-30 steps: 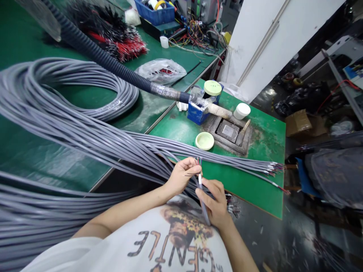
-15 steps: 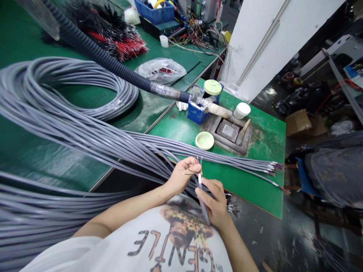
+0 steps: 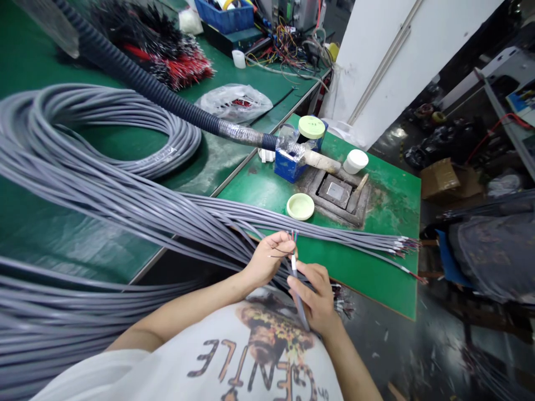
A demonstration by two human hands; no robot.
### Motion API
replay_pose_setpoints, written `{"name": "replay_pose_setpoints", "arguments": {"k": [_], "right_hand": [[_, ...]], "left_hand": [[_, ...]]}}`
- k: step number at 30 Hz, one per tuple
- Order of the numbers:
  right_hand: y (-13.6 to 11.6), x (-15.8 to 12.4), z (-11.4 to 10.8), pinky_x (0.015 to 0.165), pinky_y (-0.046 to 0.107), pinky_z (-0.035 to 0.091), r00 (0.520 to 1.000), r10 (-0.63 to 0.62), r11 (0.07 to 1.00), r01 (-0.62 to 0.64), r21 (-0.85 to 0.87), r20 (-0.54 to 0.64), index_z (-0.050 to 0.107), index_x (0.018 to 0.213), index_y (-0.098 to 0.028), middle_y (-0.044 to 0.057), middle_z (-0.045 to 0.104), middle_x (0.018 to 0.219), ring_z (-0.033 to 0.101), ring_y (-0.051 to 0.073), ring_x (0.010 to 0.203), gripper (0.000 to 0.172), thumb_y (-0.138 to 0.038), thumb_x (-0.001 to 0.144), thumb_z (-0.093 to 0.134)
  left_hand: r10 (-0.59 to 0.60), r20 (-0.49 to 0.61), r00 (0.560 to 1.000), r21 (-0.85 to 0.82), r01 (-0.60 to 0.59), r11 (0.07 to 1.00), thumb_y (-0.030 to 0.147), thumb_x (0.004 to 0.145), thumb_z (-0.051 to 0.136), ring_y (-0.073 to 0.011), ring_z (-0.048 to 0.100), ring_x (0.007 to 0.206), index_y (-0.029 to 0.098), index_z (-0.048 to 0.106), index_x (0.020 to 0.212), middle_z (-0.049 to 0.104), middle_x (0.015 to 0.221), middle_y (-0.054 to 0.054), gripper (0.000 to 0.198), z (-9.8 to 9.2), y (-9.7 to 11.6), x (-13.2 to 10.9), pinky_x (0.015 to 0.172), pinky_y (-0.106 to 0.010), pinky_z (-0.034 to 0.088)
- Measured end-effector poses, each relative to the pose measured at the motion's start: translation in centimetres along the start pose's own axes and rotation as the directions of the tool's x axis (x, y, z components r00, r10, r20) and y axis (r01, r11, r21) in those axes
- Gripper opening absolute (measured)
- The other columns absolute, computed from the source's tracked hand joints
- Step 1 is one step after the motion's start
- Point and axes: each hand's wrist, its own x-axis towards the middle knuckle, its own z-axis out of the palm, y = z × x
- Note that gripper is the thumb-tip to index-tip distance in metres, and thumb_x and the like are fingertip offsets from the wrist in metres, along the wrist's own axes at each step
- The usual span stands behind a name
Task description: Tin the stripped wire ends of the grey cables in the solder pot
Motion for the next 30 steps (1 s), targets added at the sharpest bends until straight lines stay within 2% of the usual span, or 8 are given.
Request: {"name": "replay_pose_setpoints", "arguments": {"k": [7,13,17,20,23,25,28,30], "right_hand": [[-0.5,0.8,-0.1,0.087,0.05,0.049,0.993,0.057,0.998,-0.055,0.017,-0.106,0.054,0.13,-0.026,0.012,0.056,0.129,0.055,0.028,0.112,0.052,-0.006,0.082,0.058],[-1.0,0.5,-0.4,0.087,0.045,0.051,0.998,0.004,1.0,-0.006,-0.023,-0.068,0.057,0.124,-0.027,0.01,0.057,0.126,0.055,0.024,0.111,0.041,-0.014,0.085,0.058],[-1.5,-1.4,-1.4,0.088,0.043,0.05,0.999,0.005,0.995,-0.009,-0.099,-0.044,0.059,0.117,-0.026,0.008,0.061,0.115,0.057,0.022,0.108,0.033,-0.016,0.085,0.056],[-2.0,-5.2,-3.1,0.087,0.043,0.049,0.989,0.091,0.966,-0.117,-0.23,-0.119,0.062,0.109,-0.026,0.007,0.062,0.106,0.059,0.022,0.101,0.03,-0.014,0.082,0.058],[-2.3,-10.8,-5.8,0.083,0.042,0.048,0.903,0.299,0.801,-0.414,-0.432,-0.31,0.065,0.098,-0.024,0.007,0.062,0.095,0.058,0.023,0.093,0.024,-0.011,0.079,0.062],[-2.5,-14.4,-7.4,0.082,0.043,0.048,0.765,0.541,0.59,-0.641,-0.491,-0.348,0.064,0.105,-0.022,0.009,0.063,0.091,0.059,0.024,0.089,0.024,-0.017,0.083,0.058],[-2.7,-17.0,-8.0,0.076,0.038,0.05,0.499,0.792,0.399,-0.859,-0.319,-0.352,0.057,0.121,-0.018,0.007,0.066,0.085,0.062,0.021,0.077,0.035,-0.03,0.088,0.052],[-2.5,-16.2,-7.0,0.075,0.035,0.051,0.373,0.894,0.361,-0.928,-0.094,-0.248,0.058,0.119,-0.018,0.007,0.068,0.085,0.064,0.019,0.075,0.035,-0.035,0.089,0.052]], "left_hand": [[-0.139,0.19,0.972,-0.109,0.162,0.981,0.023,0.062,0.081,-0.0109,0.059,0.063,0.013,0.072,0.089,0.067,0.071,-0.003,0.03,-0.5,-0.3,0.1,0.064,-0.023,0.045],[-0.158,0.222,0.962,-0.017,0.166,0.986,0.032,0.067,0.078,-0.0073,0.049,0.056,0.011,0.065,0.064,0.057,0.06,0.0,0.025,0.3,-0.3,0.0,0.058,-0.021,0.038],[-0.331,0.349,0.877,0.18,0.284,0.942,0.036,0.068,0.074,-0.0073,0.04,0.049,0.013,0.054,0.052,0.048,0.051,0.002,0.034,2.4,-1.4,0.7,0.053,-0.023,0.032],[-0.346,0.388,0.854,0.468,0.141,0.872,0.042,0.077,0.064,-0.01,0.045,0.053,0.014,0.056,0.054,0.054,0.054,0.0,0.037,3.8,-2.4,1.6,0.058,-0.025,0.036],[-0.133,0.51,0.85,0.71,-0.329,0.623,0.042,0.085,0.057,-0.0164,0.056,0.073,0.015,0.068,0.079,0.067,0.078,-0.006,0.029,4.1,-2.5,3.3,0.073,-0.031,0.043],[0.013,0.626,0.78,0.75,-0.606,0.265,0.037,0.088,0.056,-0.0204,0.057,0.087,0.017,0.068,0.093,0.069,0.092,-0.008,0.025,3.8,-2.3,4.6,0.083,-0.036,0.041],[0.011,0.704,0.71,0.689,-0.679,-0.254,0.031,0.088,0.056,-0.0249,0.054,0.093,0.016,0.066,0.101,0.066,0.099,-0.011,0.022,3.7,-2.4,6.4,0.079,-0.038,0.039],[-0.018,0.71,0.704,0.624,-0.641,-0.448,0.028,0.087,0.058,-0.0264,0.053,0.092,0.016,0.064,0.102,0.064,0.097,-0.011,0.021,4.0,-2.9,7.1,0.074,-0.038,0.038]]}}
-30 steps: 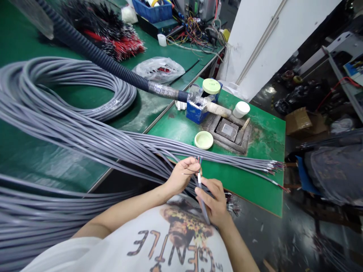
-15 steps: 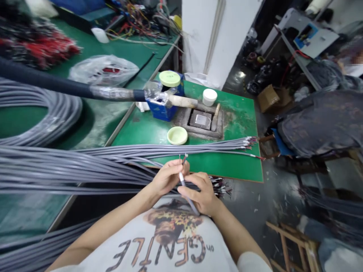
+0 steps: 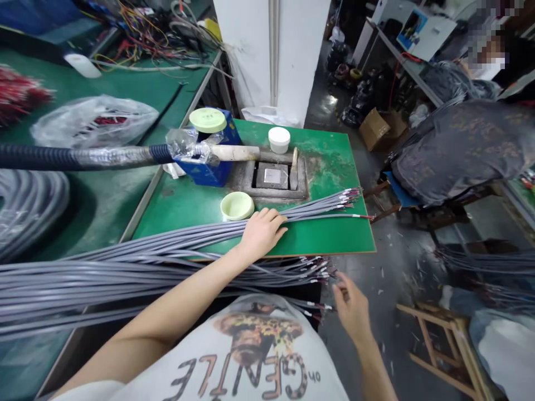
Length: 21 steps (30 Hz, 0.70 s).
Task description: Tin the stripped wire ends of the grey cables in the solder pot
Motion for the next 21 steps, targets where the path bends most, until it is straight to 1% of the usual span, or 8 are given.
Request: {"name": "replay_pose_setpoints", "arguments": {"k": [2,5,8,11,14,16,18,21], "right_hand": [[-2.2,0.8,2.0,0.073,0.032,0.052,0.976,0.024,0.966,-0.078,0.245,0.217,0.062,0.112,-0.019,0.006,0.068,0.086,0.064,0.018,0.075,0.032,-0.038,0.088,0.054],[-6.3,2.8,5.6,0.061,0.027,0.051,0.86,-0.092,0.807,-0.23,0.544,0.501,0.063,0.109,-0.017,0.005,0.069,0.082,0.063,0.014,0.065,0.032,-0.039,0.086,0.058],[-9.8,5.3,8.2,0.051,0.023,0.046,0.787,-0.217,0.597,-0.36,0.716,0.577,0.063,0.107,-0.017,0.006,0.069,0.085,0.062,0.012,0.061,0.033,-0.04,0.084,0.061],[-11.9,8.0,8.0,0.046,0.022,0.043,0.856,-0.236,0.328,-0.376,0.866,0.461,0.061,0.106,-0.021,0.006,0.069,0.089,0.06,0.012,0.059,0.033,-0.04,0.079,0.066],[-12.7,10.1,5.1,0.047,0.021,0.042,0.959,-0.181,0.164,-0.189,0.968,0.217,0.058,0.111,-0.027,0.004,0.068,0.1,0.057,0.01,0.061,0.033,-0.036,0.08,0.064],[-12.8,10.8,2.9,0.049,0.022,0.043,0.991,-0.13,0.163,-0.013,0.987,0.035,0.059,0.113,-0.027,0.005,0.067,0.105,0.056,0.01,0.061,0.03,-0.037,0.085,0.059],[-12.7,10.6,1.3,0.049,0.023,0.042,0.991,-0.083,0.258,0.124,0.958,-0.106,0.061,0.109,-0.025,0.004,0.068,0.094,0.054,0.01,0.058,0.026,-0.039,0.089,0.053],[-12.6,9.5,0.5,0.045,0.022,0.037,0.99,-0.134,0.549,0.12,0.827,-0.055,0.066,0.102,-0.02,0.0,0.065,0.067,0.049,0.009,0.048,0.025,-0.037,0.091,0.052]], "left_hand": [[0.018,0.001,1.0,0.102,-0.018,0.995,0.025,0.086,0.057,-0.0264,0.053,0.091,0.016,0.063,0.098,0.062,0.093,-0.01,0.016,0.6,0.2,0.7,0.073,-0.038,0.037],[0.061,-0.019,0.998,0.141,-0.058,0.988,0.022,0.087,0.053,-0.0247,0.054,0.087,0.016,0.061,0.086,0.061,0.086,-0.009,0.01,1.0,0.4,1.6,0.071,-0.037,0.037],[0.088,-0.076,0.993,0.083,-0.082,0.993,0.019,0.084,0.055,-0.0226,0.055,0.083,0.016,0.059,0.081,0.061,0.081,-0.007,0.006,0.6,0.6,1.9,0.07,-0.034,0.038],[0.054,-0.164,0.985,-0.111,-0.073,0.991,0.019,0.082,0.056,-0.0178,0.056,0.077,0.017,0.057,0.082,0.061,0.078,-0.004,0.003,-1.0,1.2,1.5,0.068,-0.029,0.04],[0.004,-0.209,0.978,-0.313,-0.071,0.947,0.021,0.083,0.055,-0.0139,0.055,0.069,0.017,0.056,0.083,0.06,0.076,-0.001,0.004,-2.6,2.2,0.5,0.064,-0.025,0.041],[-0.004,-0.176,0.984,-0.403,-0.068,0.913,0.02,0.083,0.055,-0.0131,0.055,0.068,0.017,0.056,0.082,0.06,0.075,-0.001,0.004,-3.1,3.0,-0.5,0.064,-0.025,0.041],[0.004,-0.09,0.996,-0.482,-0.047,0.875,0.02,0.083,0.056,-0.0132,0.055,0.069,0.017,0.058,0.082,0.061,0.075,-0.001,0.004,-3.2,3.5,-1.7,0.065,-0.025,0.041],[0.056,0.074,0.996,-0.64,0.004,0.768,0.025,0.081,0.062,-0.0145,0.057,0.074,0.017,0.062,0.083,0.064,0.077,-0.002,0.008,-3.0,3.7,-3.6,0.069,-0.026,0.043]]}}
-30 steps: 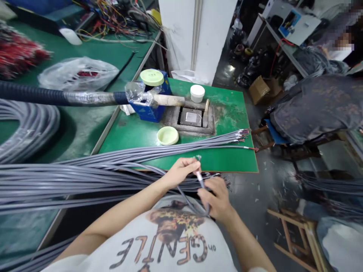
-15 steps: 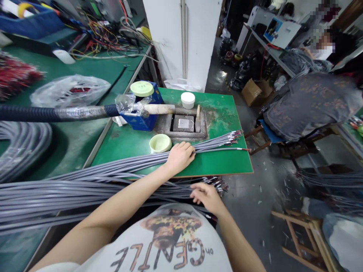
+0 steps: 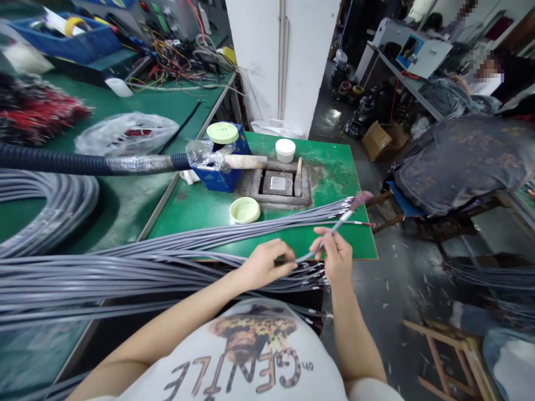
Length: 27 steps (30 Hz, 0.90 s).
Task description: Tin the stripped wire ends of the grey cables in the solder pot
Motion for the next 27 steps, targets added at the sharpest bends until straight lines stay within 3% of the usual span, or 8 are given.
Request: {"name": "replay_pose_setpoints", "arguments": {"k": [3,5,7,10,15,19,24,27], "right_hand": [[0.1,-1.3,0.8,0.043,0.021,0.033,0.959,0.167,0.944,-0.089,-0.318,0.23,0.069,0.099,-0.017,-0.001,0.062,0.057,0.043,0.008,0.043,0.026,-0.037,0.09,0.054],[0.2,-1.8,1.7,0.044,0.021,0.033,0.916,0.234,0.898,-0.076,-0.433,0.326,0.069,0.097,-0.017,-0.002,0.061,0.055,0.043,0.008,0.043,0.027,-0.037,0.09,0.053],[0.3,-2.1,2.8,0.048,0.022,0.035,0.884,0.263,0.866,-0.04,-0.499,0.386,0.07,0.092,-0.017,-0.002,0.06,0.053,0.046,0.009,0.046,0.026,-0.036,0.091,0.052],[0.3,-2.3,4.2,0.053,0.022,0.038,0.859,0.267,0.827,0.028,-0.561,0.437,0.07,0.086,-0.017,-0.002,0.061,0.054,0.051,0.01,0.05,0.026,-0.033,0.091,0.051],[0.3,-2.7,5.4,0.053,0.022,0.039,0.845,0.257,0.796,0.091,-0.599,0.47,0.07,0.09,-0.017,-0.002,0.062,0.054,0.053,0.01,0.05,0.023,-0.031,0.09,0.051],[0.4,-2.7,5.5,0.052,0.022,0.04,0.829,0.259,0.809,0.094,-0.58,0.496,0.07,0.09,-0.018,-0.002,0.062,0.054,0.053,0.011,0.049,0.023,-0.032,0.089,0.052],[0.7,-2.2,5.4,0.047,0.022,0.037,0.82,0.27,0.876,0.008,-0.482,0.505,0.068,0.1,-0.017,-0.003,0.06,0.052,0.047,0.009,0.043,0.03,-0.037,0.092,0.047],[0.8,-2.0,5.5,0.045,0.021,0.034,0.826,0.264,0.896,-0.02,-0.444,0.498,0.068,0.101,-0.017,-0.003,0.058,0.05,0.042,0.008,0.041,0.031,-0.038,0.093,0.046]], "left_hand": [[-0.162,0.009,0.987,-0.272,0.158,0.949,0.03,0.08,0.066,-0.014,0.057,0.073,0.017,0.066,0.083,0.065,0.077,-0.003,0.014,-0.2,-0.3,-1.4,0.069,-0.025,0.045],[-0.319,-0.046,0.947,-0.463,0.262,0.847,0.033,0.08,0.066,-0.0124,0.057,0.069,0.015,0.067,0.084,0.065,0.076,-0.003,0.018,-0.6,-0.5,-1.9,0.067,-0.025,0.045],[-0.428,-0.079,0.9,-0.642,0.283,0.713,0.034,0.078,0.069,-0.0116,0.057,0.067,0.015,0.067,0.085,0.065,0.075,-0.002,0.021,-1.1,-0.8,-2.1,0.066,-0.025,0.047],[-0.506,-0.116,0.855,-0.804,0.218,0.553,0.034,0.073,0.073,-0.0105,0.057,0.066,0.014,0.065,0.083,0.065,0.075,-0.001,0.023,-1.7,-1.4,-2.0,0.066,-0.024,0.047],[-0.526,-0.234,0.818,-0.861,0.078,0.503,0.029,0.068,0.078,-0.0065,0.054,0.063,0.014,0.062,0.076,0.061,0.069,0.003,0.023,-2.4,-2.0,-1.9,0.065,-0.019,0.044],[-0.539,-0.207,0.817,-0.865,0.105,0.49,0.031,0.067,0.079,-0.0067,0.053,0.06,0.013,0.061,0.069,0.061,0.067,0.002,0.026,-2.6,-1.6,-2.0,0.063,-0.02,0.043],[-0.521,-0.13,0.844,-0.884,0.139,0.446,0.033,0.065,0.08,-0.0072,0.053,0.056,0.013,0.06,0.07,0.061,0.064,0.002,0.028,-2.4,-0.9,-2.0,0.059,-0.021,0.043],[-0.558,-0.202,0.805,-0.887,0.091,0.453,0.033,0.067,0.079,-0.0073,0.054,0.058,0.014,0.064,0.077,0.063,0.068,0.001,0.027,-2.3,-1.2,-2.0,0.058,-0.021,0.043]]}}
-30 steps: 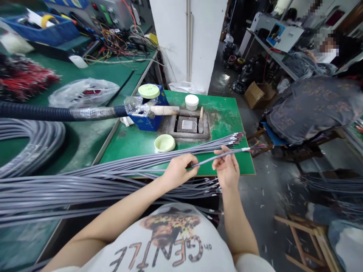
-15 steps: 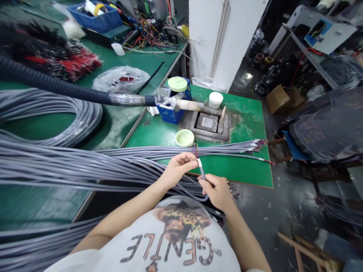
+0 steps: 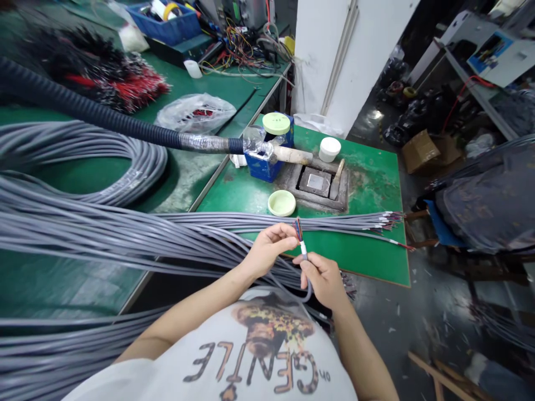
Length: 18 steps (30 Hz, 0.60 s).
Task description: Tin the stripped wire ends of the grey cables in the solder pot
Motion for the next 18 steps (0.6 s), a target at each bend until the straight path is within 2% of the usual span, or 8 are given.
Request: {"name": "replay_pose_setpoints", "arguments": {"k": [3,7,12,14,16,18], "right_hand": [[-0.1,0.2,0.1,0.044,0.021,0.033,1.0,0.016,1.0,-0.016,0.012,0.02,0.068,0.098,-0.017,-0.003,0.057,0.049,0.041,0.008,0.041,0.032,-0.039,0.093,0.047],[-0.4,0.2,0.3,0.045,0.021,0.033,0.998,0.026,1.0,-0.027,0.006,0.058,0.068,0.097,-0.016,-0.003,0.058,0.049,0.043,0.008,0.041,0.032,-0.04,0.093,0.047],[-0.2,0.2,0.5,0.044,0.021,0.033,0.999,0.005,1.0,-0.006,0.01,0.034,0.068,0.098,-0.016,-0.003,0.058,0.05,0.042,0.008,0.041,0.033,-0.04,0.093,0.047],[-0.1,0.2,0.6,0.043,0.022,0.033,1.0,-0.005,1.0,0.005,0.008,-0.004,0.068,0.098,-0.016,-0.003,0.057,0.049,0.042,0.008,0.04,0.033,-0.04,0.093,0.047],[0.0,0.3,0.8,0.044,0.022,0.035,0.998,-0.014,0.999,0.012,-0.032,-0.06,0.068,0.097,-0.017,-0.003,0.056,0.048,0.044,0.009,0.04,0.032,-0.04,0.093,0.047],[-0.1,0.4,1.1,0.047,0.023,0.038,0.993,-0.042,0.991,0.027,-0.133,-0.111,0.069,0.095,-0.018,-0.003,0.055,0.048,0.048,0.01,0.043,0.03,-0.039,0.093,0.047]], "left_hand": [[0.058,-0.06,0.997,-0.011,-0.059,0.998,0.032,0.068,0.078,-0.0067,0.052,0.058,0.014,0.065,0.079,0.063,0.067,0.001,0.025,-0.4,0.0,0.3,0.057,-0.02,0.041],[0.062,-0.038,0.997,-0.059,-0.064,0.996,0.031,0.068,0.078,-0.0067,0.051,0.057,0.015,0.063,0.075,0.062,0.064,0.002,0.023,-0.5,0.3,0.5,0.057,-0.02,0.04],[0.021,-0.035,0.999,-0.124,-0.025,0.992,0.032,0.066,0.078,-0.0066,0.049,0.054,0.014,0.062,0.071,0.061,0.062,0.001,0.025,-0.5,-0.1,0.6,0.056,-0.02,0.039],[0.034,-0.067,0.997,-0.133,-0.043,0.99,0.032,0.068,0.077,-0.0075,0.05,0.056,0.015,0.062,0.073,0.062,0.064,0.001,0.023,-0.6,-0.5,0.3,0.056,-0.021,0.04],[0.131,-0.122,0.984,-0.04,-0.136,0.99,0.032,0.071,0.074,-0.0092,0.052,0.059,0.016,0.063,0.075,0.062,0.067,0.0,0.02,-0.6,-1.0,-0.2,0.059,-0.023,0.042],[0.319,-0.134,0.938,0.159,-0.297,0.942,0.032,0.075,0.071,-0.0121,0.055,0.066,0.017,0.063,0.075,0.062,0.07,-0.002,0.017,-0.7,-1.2,-0.8,0.064,-0.026,0.045]]}}
